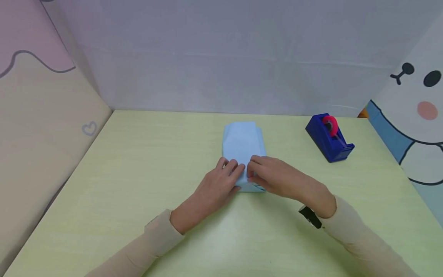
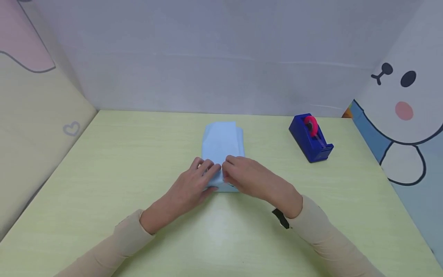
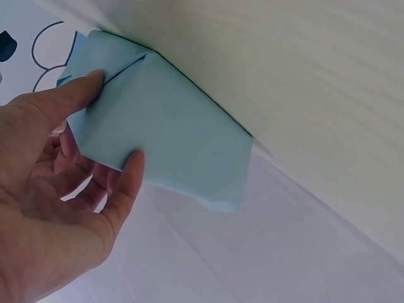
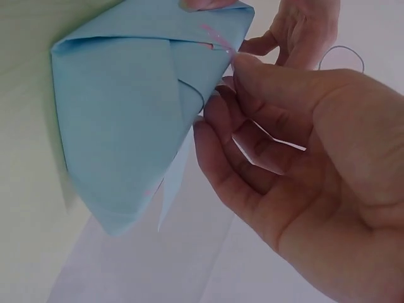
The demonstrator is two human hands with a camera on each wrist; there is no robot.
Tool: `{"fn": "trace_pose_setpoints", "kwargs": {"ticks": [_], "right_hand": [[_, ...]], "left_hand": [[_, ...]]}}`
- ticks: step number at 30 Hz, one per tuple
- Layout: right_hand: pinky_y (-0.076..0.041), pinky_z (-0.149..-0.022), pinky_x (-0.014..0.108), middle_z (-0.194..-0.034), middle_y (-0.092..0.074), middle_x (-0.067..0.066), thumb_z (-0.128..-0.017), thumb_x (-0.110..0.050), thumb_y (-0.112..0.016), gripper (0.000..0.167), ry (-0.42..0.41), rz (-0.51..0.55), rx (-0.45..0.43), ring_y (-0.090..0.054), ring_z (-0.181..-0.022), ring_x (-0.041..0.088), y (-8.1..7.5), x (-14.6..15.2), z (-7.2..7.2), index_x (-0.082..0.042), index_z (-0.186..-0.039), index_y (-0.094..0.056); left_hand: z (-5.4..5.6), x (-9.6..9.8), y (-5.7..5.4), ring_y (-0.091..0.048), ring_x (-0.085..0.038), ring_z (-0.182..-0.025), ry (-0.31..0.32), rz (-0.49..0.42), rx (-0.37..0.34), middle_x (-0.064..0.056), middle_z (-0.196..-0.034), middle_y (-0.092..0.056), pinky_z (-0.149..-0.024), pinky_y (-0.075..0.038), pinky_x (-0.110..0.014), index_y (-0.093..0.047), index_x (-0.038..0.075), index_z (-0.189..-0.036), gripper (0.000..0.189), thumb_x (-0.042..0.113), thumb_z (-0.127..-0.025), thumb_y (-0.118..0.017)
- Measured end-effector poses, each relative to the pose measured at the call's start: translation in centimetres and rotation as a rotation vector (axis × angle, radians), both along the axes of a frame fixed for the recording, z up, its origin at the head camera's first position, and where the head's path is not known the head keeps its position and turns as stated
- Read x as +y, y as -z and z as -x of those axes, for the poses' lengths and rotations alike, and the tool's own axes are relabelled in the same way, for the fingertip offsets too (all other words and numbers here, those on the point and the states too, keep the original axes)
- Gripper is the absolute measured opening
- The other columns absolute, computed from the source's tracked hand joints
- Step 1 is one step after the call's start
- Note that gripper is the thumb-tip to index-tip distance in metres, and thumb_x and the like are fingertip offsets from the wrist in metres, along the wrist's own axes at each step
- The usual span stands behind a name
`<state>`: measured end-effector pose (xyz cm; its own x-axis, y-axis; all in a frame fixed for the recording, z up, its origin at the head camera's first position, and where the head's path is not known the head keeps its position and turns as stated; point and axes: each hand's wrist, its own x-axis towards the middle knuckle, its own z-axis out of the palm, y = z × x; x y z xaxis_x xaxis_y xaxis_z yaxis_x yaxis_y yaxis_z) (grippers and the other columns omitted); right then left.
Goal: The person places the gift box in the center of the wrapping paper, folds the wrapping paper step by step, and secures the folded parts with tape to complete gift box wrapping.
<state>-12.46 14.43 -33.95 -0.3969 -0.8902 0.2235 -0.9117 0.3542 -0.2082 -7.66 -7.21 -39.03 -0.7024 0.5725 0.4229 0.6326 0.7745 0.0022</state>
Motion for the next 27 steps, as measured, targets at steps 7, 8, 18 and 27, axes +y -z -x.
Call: {"fn": "trace_pose_setpoints", "kwargs": {"ticks": [7,8,18,27], "right_hand": [[-0.05,-0.068,0.027,-0.091,-0.057,0.0,-0.095,-0.001,-0.071,0.01,0.003,0.013,-0.025,-0.053,-0.075,0.013,0.1,0.13,0.17,-0.006,-0.098,-0.063],[-0.05,-0.068,0.027,-0.091,-0.057,0.0,-0.095,-0.001,-0.071,0.01,0.004,0.014,-0.031,-0.053,-0.075,0.013,0.14,0.15,0.2,-0.006,-0.099,-0.063],[-0.048,-0.066,0.024,-0.093,-0.056,0.0,-0.095,-0.003,-0.073,0.011,-0.002,0.035,-0.028,-0.052,-0.074,0.011,0.57,0.13,0.41,-0.007,-0.098,-0.063],[-0.048,-0.065,0.023,-0.094,-0.057,-0.001,-0.095,-0.004,-0.072,0.011,-0.024,0.049,-0.051,-0.052,-0.074,0.009,0.54,0.33,0.6,-0.008,-0.099,-0.063]], "left_hand": [[-0.04,0.04,-0.05,-0.051,-0.027,-0.099,-0.009,0.013,-0.003,-0.009,-0.109,-0.058,-0.072,-0.054,-0.027,-0.06,0.007,-0.122,0.053,0.024,-0.082,-0.09],[-0.06,0.05,-0.07,-0.051,-0.027,-0.099,-0.009,0.016,-0.001,-0.009,-0.109,-0.058,-0.072,-0.054,-0.027,-0.06,0.007,-0.122,0.053,0.024,-0.082,-0.09],[-0.24,-0.06,-0.15,-0.051,-0.027,-0.098,-0.011,0.02,0.006,-0.009,-0.109,-0.058,-0.073,-0.055,-0.027,-0.059,0.006,-0.123,0.055,0.026,-0.082,-0.09],[-0.21,-0.07,-0.02,-0.051,-0.026,-0.098,0.001,0.018,0.017,-0.008,-0.109,-0.059,-0.073,-0.054,-0.027,-0.061,0.005,-0.124,0.052,0.028,-0.085,-0.087]]}}
